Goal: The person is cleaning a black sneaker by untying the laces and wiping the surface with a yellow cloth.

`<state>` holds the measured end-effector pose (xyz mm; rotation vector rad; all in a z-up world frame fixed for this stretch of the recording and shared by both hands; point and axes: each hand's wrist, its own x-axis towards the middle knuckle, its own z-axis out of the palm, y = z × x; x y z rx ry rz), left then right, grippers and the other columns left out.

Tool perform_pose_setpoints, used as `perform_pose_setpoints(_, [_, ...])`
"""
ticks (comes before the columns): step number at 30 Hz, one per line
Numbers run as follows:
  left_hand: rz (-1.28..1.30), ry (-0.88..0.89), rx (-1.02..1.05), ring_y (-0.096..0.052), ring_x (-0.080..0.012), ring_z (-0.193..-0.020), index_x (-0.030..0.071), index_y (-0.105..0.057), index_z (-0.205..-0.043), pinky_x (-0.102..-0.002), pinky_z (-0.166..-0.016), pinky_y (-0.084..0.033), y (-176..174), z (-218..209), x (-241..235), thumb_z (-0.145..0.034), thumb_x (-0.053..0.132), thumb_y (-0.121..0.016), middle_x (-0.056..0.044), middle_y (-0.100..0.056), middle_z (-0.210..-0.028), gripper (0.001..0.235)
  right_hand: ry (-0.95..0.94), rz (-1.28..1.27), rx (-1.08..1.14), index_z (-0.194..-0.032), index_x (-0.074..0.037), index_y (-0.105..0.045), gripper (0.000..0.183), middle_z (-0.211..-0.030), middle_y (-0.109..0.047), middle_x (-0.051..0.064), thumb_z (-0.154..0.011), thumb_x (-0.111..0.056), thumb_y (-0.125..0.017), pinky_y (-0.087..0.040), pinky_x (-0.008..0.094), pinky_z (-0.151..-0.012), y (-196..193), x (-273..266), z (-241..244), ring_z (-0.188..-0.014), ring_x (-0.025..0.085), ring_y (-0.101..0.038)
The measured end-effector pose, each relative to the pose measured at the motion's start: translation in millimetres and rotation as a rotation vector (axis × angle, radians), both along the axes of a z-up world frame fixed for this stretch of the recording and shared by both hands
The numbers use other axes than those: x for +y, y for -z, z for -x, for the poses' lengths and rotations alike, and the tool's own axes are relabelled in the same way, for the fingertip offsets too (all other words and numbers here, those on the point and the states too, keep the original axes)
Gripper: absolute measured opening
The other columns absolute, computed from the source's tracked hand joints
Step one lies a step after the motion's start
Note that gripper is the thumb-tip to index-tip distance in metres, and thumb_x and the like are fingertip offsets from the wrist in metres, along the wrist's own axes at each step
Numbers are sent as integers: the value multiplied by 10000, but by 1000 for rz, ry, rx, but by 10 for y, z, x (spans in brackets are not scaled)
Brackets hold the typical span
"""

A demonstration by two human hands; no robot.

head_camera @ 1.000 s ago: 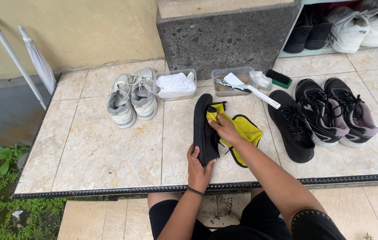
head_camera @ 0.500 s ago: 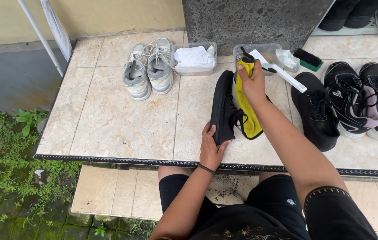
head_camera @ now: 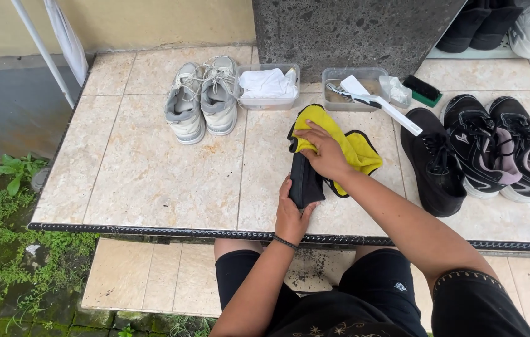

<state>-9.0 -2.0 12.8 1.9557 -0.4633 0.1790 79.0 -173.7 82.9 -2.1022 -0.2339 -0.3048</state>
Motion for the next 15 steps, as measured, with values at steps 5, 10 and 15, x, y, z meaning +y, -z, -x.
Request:
perform_pose_setpoints(5, [59, -23, 65, -470, -450, -1369, -11, -188, -1507, -533, -1068, -510, 57, -7, -7, -871, 269, -822, -277, -362, -1536, 940, -64, 51, -65, -1155, -18, -724, 188, -1316, -687, 122, -978, -67, -683, -262, 527, -1222, 45, 148, 372, -1501, 372, -344])
perform_pose_setpoints(10, [34, -19, 41, -508, -485, -1321, -14, -68, -1559, -535, -1036, -532, 393, -52, -20, -813, 111, -849, -315, -404, -1507, 1086, -69, 75, -47, -1081, -84, -739, 147, -1297, -699, 65, -947, -89, -679, -294, 495, -1151, 86, 256, 797, -1456, 338, -413])
perform_pose_setpoints(15, [113, -6, 47, -566, -492, -1241, 12, -66, -1586, -560, -986, -548, 478, -30, -2, -853, 17, -773, -333, -488, -1415, 1019, -133, 29, -8, -1022, -72, -744, 125, -1268, -728, 98, -910, -55, -691, -369, 501, -1103, 20, 358, 1180, -1346, 347, -526])
